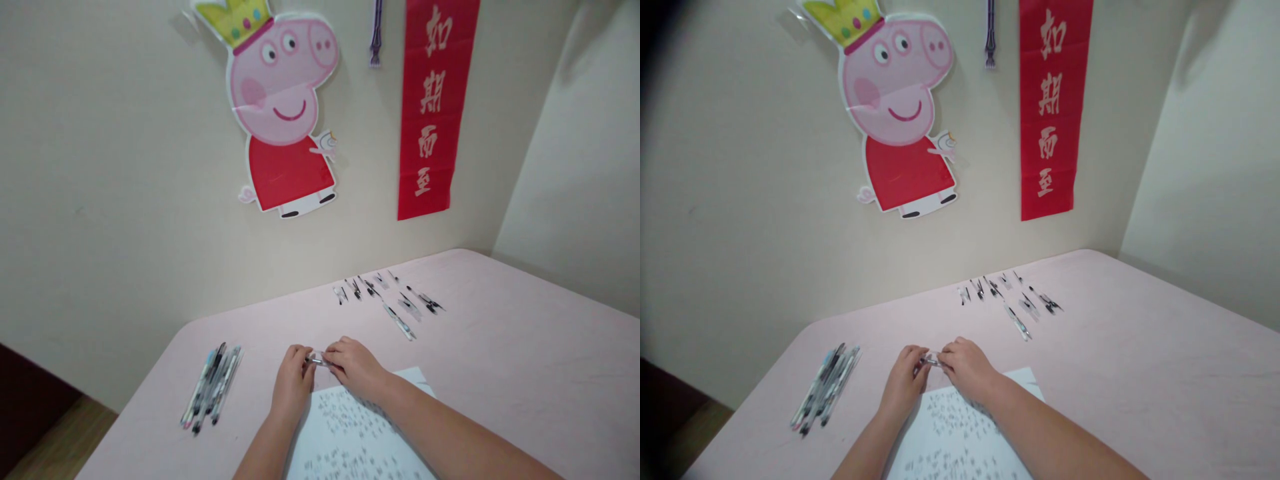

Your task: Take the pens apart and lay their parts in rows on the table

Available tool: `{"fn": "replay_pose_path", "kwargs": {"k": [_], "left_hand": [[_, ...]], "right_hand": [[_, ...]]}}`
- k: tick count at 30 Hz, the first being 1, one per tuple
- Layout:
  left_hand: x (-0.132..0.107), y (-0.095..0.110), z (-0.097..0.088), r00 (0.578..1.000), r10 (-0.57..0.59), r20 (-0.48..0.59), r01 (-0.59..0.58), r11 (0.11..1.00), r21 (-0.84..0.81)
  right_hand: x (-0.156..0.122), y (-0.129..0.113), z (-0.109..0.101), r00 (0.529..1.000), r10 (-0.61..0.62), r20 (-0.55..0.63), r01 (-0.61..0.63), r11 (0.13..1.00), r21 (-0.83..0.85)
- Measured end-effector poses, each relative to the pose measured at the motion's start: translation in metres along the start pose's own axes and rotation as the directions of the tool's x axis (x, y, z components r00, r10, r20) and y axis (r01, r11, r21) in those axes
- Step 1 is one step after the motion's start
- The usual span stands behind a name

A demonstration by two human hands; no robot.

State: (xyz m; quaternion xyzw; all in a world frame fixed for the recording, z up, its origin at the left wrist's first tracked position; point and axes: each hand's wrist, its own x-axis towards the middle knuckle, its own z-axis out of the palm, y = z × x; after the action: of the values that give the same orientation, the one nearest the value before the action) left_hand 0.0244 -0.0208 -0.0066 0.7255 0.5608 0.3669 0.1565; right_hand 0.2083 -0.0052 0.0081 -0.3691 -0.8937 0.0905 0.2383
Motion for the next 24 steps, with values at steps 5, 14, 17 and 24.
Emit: {"fn": "replay_pose_path", "kwargs": {"k": [5, 14, 17, 24], "left_hand": [[0.0, -0.006, 0.002, 1.0, 0.009, -0.007, -0.009, 1.0, -0.002], [0.0, 0.0, -0.004, 1.0, 0.0, 0.004, 0.0, 0.999, 0.047], [0.001, 0.005, -0.007, 1.0, 0.003, 0.015, -0.005, 0.996, 0.086], [0.001, 0.01, -0.008, 0.998, 0.003, 0.056, -0.008, 0.996, 0.091]], "right_hand": [[0.003, 0.0, 0.007, 1.0, -0.016, 0.005, 0.016, 0.999, -0.038], [0.003, 0.0, 0.007, 0.998, 0.048, 0.037, -0.041, 0.986, -0.162], [0.004, 0.0, 0.002, 0.992, 0.112, 0.056, -0.098, 0.973, -0.209], [0.0, 0.031, -0.004, 0.896, 0.444, 0.004, -0.424, 0.858, -0.288]]}}
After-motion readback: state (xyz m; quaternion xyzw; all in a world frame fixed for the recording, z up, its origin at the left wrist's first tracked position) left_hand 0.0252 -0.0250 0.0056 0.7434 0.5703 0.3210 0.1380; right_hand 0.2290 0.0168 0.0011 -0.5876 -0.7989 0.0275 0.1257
